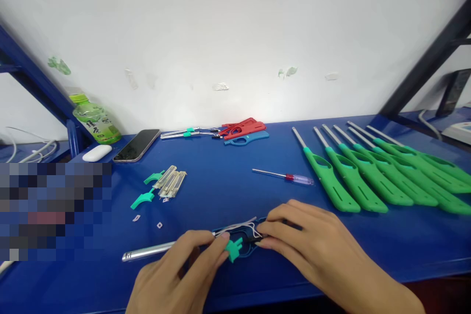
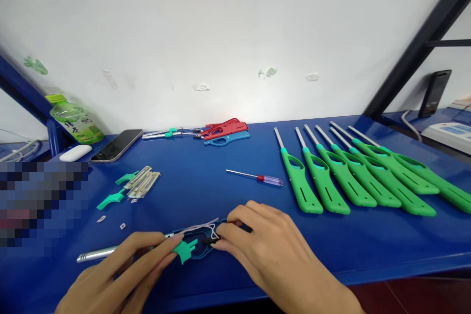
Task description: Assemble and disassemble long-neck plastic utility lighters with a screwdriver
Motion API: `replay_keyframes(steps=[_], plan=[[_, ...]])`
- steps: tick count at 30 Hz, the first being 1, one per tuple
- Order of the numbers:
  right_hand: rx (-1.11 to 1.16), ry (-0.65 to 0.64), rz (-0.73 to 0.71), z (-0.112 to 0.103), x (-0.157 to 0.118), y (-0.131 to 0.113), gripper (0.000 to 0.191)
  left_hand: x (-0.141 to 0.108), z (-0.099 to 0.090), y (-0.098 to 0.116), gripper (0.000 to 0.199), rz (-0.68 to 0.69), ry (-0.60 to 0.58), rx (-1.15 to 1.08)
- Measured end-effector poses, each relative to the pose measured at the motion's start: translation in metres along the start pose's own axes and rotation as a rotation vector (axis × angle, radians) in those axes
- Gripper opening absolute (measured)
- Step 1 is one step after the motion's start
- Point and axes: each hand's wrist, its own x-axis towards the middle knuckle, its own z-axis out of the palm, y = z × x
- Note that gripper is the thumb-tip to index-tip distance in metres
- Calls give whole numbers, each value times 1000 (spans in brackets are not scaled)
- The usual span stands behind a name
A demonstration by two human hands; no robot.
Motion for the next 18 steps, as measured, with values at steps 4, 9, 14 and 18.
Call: replay_keyframes(steps=[4, 9, 14, 18], plan=[[-6, -2, -20, -1, 3, 0, 21, 7, 4, 0, 30, -89, -40, -20], [2, 34, -63, -2, 6, -2, 21, 6, 9, -4, 48, -16, -96, 21], [-23, 82, -72, -2, 6, -4, 20, 4, 10, -5, 50, -19, -92, 12], [-21, 74, -91, -2, 4, -5, 18, 4, 11, -3, 52, -30, -58, -30]])
